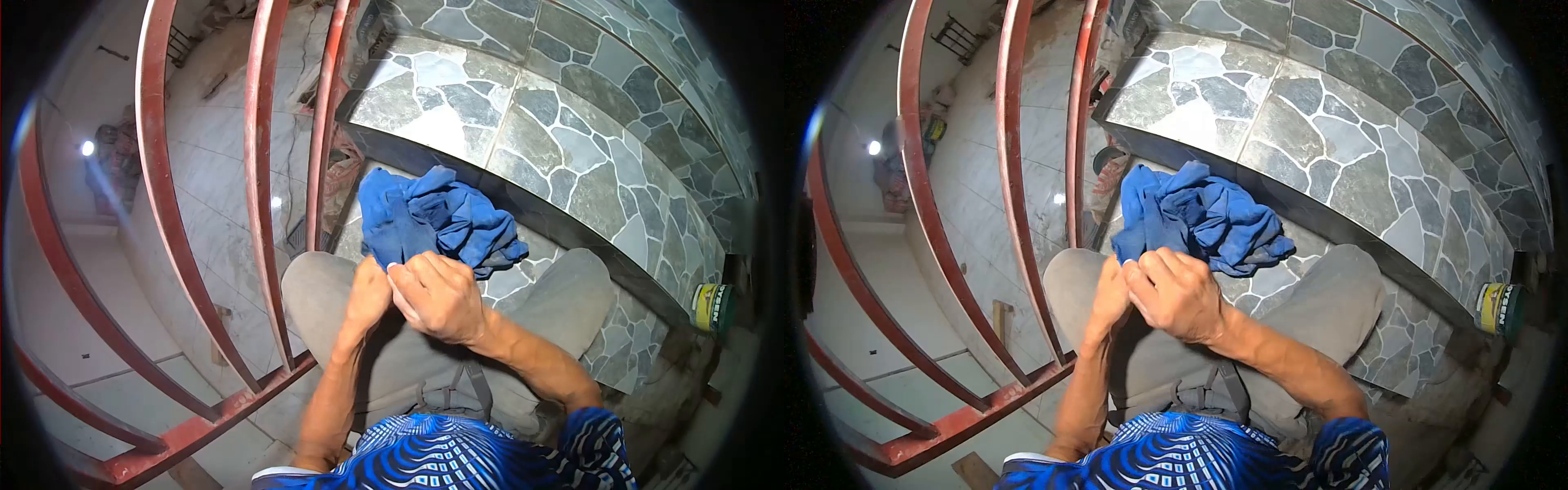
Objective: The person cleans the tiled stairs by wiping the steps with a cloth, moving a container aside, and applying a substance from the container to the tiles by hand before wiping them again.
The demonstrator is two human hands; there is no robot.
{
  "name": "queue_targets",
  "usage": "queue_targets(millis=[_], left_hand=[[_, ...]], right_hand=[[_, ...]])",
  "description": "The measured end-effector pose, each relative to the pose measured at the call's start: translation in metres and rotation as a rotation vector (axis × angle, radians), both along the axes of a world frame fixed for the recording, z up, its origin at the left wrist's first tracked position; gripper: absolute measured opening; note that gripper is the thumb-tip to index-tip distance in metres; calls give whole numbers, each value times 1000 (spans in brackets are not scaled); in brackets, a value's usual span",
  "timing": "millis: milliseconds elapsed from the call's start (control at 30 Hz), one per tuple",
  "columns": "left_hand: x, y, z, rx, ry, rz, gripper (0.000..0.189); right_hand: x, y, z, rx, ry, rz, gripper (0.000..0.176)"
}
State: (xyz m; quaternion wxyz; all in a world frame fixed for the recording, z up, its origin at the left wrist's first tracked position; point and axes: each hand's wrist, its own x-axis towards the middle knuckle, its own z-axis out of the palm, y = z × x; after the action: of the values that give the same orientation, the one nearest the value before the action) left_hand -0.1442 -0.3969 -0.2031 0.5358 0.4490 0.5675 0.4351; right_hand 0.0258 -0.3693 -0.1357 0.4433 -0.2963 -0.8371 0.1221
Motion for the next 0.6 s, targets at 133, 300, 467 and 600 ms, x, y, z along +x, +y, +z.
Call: queue_targets(millis=[133,300,467,600], left_hand=[[3,31,39,46,-261,194,28],[-3,41,-9,-79,-601,350,37],[-8,58,26,-28,-682,57,51],[8,59,50,-259,-981,43,57]], right_hand=[[-19,-11,9,36,59,34,27],[-23,-2,16,26,58,67,31],[-24,-12,0,-47,136,-37,41],[-22,-22,-9,-235,91,-165,35]])
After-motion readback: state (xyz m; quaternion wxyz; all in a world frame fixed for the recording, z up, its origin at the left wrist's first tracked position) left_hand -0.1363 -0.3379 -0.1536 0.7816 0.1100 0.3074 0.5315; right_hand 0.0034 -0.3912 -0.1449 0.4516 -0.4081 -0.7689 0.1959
